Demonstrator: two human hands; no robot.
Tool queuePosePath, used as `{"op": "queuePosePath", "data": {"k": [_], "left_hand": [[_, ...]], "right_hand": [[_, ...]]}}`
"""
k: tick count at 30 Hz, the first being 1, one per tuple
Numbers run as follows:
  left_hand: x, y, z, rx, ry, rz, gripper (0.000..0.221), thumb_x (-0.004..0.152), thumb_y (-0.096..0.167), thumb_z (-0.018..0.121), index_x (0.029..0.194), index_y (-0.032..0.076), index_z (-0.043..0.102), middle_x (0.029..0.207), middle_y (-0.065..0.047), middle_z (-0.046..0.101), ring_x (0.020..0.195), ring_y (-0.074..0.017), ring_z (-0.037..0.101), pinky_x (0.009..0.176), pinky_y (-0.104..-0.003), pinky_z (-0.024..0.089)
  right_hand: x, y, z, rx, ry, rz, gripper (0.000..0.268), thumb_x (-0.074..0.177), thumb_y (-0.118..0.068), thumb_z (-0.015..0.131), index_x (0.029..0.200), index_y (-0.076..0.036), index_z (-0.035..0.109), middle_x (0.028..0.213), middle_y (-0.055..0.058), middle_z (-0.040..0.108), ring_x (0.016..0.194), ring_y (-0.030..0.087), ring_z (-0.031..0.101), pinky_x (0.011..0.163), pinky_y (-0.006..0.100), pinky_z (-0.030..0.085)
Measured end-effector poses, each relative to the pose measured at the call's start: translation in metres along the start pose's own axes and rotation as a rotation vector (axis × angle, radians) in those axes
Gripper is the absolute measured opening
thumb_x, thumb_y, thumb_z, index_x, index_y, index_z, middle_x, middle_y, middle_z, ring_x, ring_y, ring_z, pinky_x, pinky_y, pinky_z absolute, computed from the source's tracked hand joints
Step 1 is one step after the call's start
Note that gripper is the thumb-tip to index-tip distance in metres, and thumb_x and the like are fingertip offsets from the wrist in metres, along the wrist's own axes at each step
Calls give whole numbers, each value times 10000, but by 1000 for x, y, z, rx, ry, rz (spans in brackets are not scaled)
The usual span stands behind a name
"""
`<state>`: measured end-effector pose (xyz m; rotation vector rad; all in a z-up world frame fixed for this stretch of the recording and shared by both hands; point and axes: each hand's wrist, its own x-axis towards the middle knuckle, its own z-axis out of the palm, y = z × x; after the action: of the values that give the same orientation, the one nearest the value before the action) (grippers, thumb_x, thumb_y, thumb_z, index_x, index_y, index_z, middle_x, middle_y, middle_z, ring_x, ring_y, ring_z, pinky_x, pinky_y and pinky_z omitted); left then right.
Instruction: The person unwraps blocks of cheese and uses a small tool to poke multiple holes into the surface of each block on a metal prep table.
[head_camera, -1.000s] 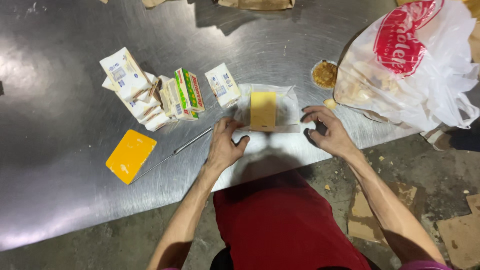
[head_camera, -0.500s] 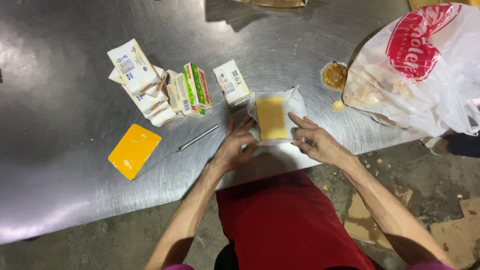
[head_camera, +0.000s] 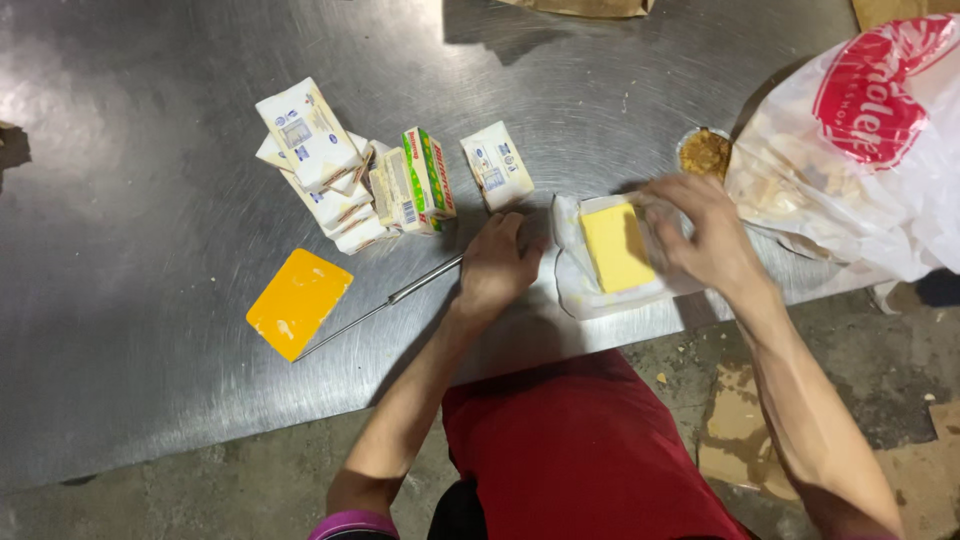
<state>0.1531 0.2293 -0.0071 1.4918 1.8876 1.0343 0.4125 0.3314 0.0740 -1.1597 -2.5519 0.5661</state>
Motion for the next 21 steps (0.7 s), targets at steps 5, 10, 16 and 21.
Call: {"op": "queuePosePath", "data": {"k": [5, 10, 16, 21], "left_hand": [[20, 2, 41, 269, -348, -117, 550, 937, 553, 656, 943, 7, 717, 997, -254, 714, 969, -418, 698, 855, -505, 552], [11, -17, 72, 147, -238, -153, 256, 861, 267, 607, 928, 51, 726, 948, -222, 734, 909, -432, 708, 836, -527, 551], [28, -5, 84, 53, -64, -102, 314, 922, 317, 622, 926, 10, 690, 917, -244, 712, 909, -440, 676, 832, -545, 513], [46, -13, 41, 156, 465, 193, 354, 900, 310, 690, 913, -34, 608, 839, -243, 615, 799, -391, 629, 711, -506, 505]], "right_hand": [[71, 44, 24, -57, -185, -124, 349, 778, -118, 720, 1113, -38, 781, 1251, 141, 675, 1138, 341, 485, 1029, 486, 401], [99, 95, 43, 70, -445, 4, 214, 824, -128, 702, 989, -21, 785, 1110, 131, 700, 1162, 304, 514, 1030, 476, 414], [123, 95, 44, -222, -184, 18, 198, 860, -136, 701, 976, 19, 746, 1110, 180, 623, 1115, 342, 460, 1010, 509, 380], [147, 96, 22, -246, 406, -57, 176, 999, -95, 715, 1140, 10, 713, 1171, 226, 589, 1119, 344, 490, 947, 534, 405]]}}
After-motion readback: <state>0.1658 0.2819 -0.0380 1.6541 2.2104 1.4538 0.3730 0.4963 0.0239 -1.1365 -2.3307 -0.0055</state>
